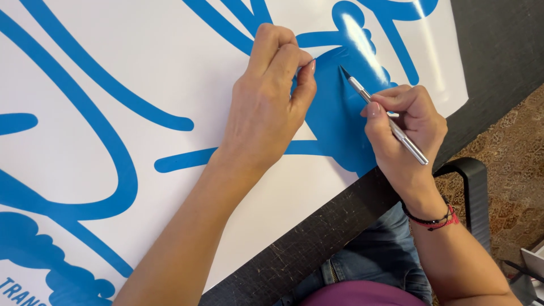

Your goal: Using a craft knife to remove excess vinyl from a decal

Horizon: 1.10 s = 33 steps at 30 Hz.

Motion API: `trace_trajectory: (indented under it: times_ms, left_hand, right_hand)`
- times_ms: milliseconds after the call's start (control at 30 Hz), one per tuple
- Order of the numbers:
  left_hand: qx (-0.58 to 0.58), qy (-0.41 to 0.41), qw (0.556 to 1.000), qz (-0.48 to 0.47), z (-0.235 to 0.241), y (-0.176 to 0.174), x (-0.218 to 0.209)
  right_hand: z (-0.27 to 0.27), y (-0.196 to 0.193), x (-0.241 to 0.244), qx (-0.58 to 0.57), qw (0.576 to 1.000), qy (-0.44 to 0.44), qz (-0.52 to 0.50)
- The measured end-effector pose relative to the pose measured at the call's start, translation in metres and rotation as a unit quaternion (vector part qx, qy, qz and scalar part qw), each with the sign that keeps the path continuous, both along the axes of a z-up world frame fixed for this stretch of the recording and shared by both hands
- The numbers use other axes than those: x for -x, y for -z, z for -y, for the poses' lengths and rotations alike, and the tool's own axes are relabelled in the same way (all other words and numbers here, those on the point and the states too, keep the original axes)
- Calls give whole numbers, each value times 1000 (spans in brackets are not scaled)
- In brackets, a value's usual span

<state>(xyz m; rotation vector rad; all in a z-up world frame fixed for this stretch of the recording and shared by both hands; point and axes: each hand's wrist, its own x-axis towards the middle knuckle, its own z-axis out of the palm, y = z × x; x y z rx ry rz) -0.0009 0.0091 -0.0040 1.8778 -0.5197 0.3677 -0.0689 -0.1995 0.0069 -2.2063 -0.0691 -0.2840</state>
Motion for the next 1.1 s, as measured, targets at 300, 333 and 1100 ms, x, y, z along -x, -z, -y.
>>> trace_trajectory:
  times_ms: [300, 333, 1100]
  left_hand:
    - [0, -2, 1000, -19, -1, -5, 0]
    - [-1, -4, 1000, -16, -1, -4, 0]
    - [18, 25, 999, 7, 1, -9, 4]
  right_hand:
    - [-1, 0, -1, -8, 1000, -17, -5]
    - [0, 1, -1, -8, 1000, -22, -1]
    - [-3, -3, -3, -14, 999, -30, -12]
